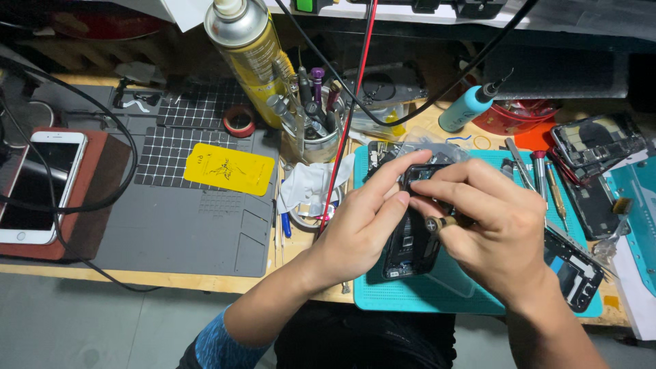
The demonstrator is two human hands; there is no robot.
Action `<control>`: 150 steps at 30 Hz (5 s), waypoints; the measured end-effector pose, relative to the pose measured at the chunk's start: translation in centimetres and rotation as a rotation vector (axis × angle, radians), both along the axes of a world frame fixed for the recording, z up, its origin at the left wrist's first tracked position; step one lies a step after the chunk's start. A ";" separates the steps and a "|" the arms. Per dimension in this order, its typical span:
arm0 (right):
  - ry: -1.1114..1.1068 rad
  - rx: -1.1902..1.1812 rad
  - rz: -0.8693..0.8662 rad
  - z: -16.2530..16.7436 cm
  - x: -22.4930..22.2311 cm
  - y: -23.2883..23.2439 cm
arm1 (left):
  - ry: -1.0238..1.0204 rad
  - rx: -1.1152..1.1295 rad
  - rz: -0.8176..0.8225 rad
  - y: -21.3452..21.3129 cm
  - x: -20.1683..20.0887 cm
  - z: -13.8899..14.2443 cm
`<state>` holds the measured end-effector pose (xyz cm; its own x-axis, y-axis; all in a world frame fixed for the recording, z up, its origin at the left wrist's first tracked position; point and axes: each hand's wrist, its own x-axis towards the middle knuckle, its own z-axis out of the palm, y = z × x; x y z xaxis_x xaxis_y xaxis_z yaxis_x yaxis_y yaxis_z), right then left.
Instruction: The person disassembles a mobile phone on a repair bench, using a screwdriver to remove screws and a plastic pry tool to separate the back cover. They carefully lift and disconnect internal components, including the battery and camera module, and place removed parts on the work surface.
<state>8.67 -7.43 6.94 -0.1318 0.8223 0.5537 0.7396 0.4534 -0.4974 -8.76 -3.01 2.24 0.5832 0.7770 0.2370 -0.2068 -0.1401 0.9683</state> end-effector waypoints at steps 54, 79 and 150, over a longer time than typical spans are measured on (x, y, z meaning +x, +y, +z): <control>0.474 -0.622 0.049 -7.9 3.4 -0.1 | 0.163 0.005 0.163 7.1 -1.6 -4.3; 0.735 -0.135 0.086 -6.7 4.4 -1.3 | 0.100 -0.155 0.081 6.7 0.5 -5.0; 0.298 0.256 0.152 -5.0 2.5 2.7 | -0.142 -0.077 -0.010 3.9 2.9 -4.4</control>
